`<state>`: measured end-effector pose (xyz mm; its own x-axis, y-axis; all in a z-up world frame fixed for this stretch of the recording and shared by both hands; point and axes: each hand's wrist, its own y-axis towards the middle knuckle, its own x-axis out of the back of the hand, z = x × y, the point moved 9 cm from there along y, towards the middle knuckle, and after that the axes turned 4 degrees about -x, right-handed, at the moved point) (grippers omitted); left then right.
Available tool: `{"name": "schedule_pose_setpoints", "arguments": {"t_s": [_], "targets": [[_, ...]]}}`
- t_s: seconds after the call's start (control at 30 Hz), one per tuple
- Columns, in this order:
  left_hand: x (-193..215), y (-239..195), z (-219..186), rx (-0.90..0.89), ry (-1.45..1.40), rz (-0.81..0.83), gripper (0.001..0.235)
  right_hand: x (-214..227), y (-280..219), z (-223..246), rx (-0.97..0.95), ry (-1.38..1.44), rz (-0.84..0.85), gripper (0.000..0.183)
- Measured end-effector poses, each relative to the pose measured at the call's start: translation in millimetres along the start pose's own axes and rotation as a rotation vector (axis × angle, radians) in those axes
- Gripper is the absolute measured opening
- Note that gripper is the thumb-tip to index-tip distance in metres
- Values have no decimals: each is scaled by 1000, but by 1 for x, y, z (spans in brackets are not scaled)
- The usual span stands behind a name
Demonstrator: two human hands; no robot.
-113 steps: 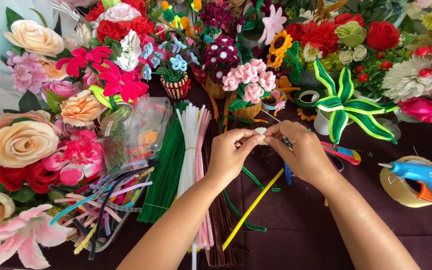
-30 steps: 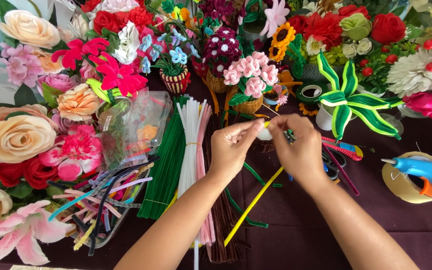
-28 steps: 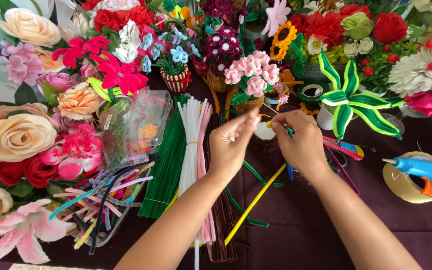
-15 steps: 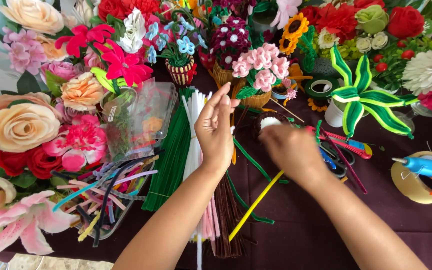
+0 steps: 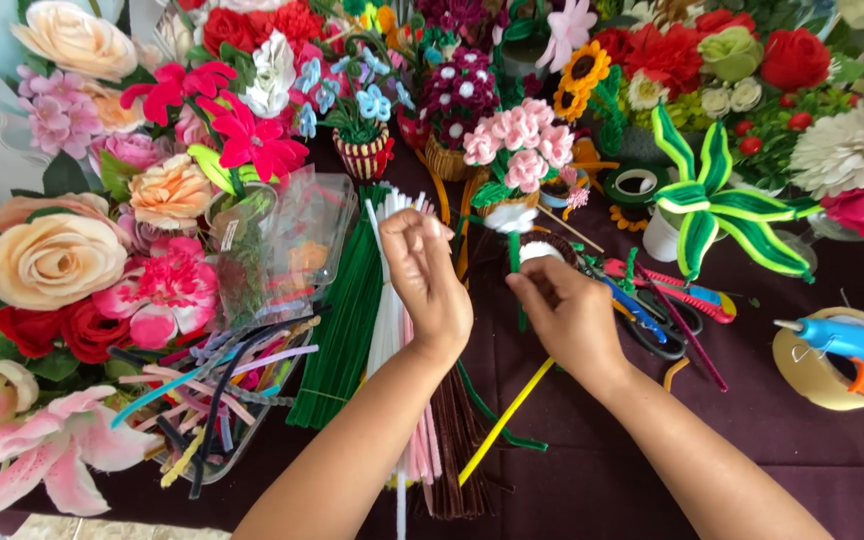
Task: Assembling a small white flower by gluing individual petals onto a base using a hot glue gun and trimming materials with scissors.
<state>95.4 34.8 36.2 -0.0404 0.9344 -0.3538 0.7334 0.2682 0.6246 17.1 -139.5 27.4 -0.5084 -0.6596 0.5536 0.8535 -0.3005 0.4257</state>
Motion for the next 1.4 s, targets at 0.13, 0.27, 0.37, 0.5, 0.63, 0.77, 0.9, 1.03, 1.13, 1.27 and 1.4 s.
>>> {"name": "schedule_pose_setpoints", "arguments": {"t_s": [0.13, 0.27, 0.37, 0.5, 0.63, 0.77, 0.9, 1.03, 1.13, 1.27, 1.4], "targets": [[-24, 1, -35, -45, -45, 164, 6, 24, 0, 11, 104, 14, -147, 8], [-38, -6, -41, -191, 58, 322, 21, 30, -3, 23, 228, -37, -215, 9], [-38, -11, -42, -262, 100, 333, 17, 25, -5, 14, 258, -73, -217, 11], [-41, -13, -50, -296, 126, 352, 9, 17, -6, 5, 254, -104, -196, 13], [-39, -14, -46, -323, 176, 358, 8, 34, -8, 34, 254, -153, -167, 16], [-39, -16, -47, -383, 213, 361, 11, 80, -25, 47, 183, -289, -139, 15], [-44, -22, -52, -424, 255, 469, 7, 187, -60, -13, -280, -552, -250, 14], [-47, -23, -53, -414, 230, 471, 6, 286, -108, -85, -274, -798, -375, 9], [-46, -22, -55, -423, 263, 432, 8, 309, -129, -132, -573, -923, -279, 22], [-45, -24, -52, -402, 318, 447, 9, 293, -132, -170, -774, -877, -61, 53], [-46, -24, -52, -420, 327, 456, 11, 289, -135, -221, -802, -792, 28, 46]]}}
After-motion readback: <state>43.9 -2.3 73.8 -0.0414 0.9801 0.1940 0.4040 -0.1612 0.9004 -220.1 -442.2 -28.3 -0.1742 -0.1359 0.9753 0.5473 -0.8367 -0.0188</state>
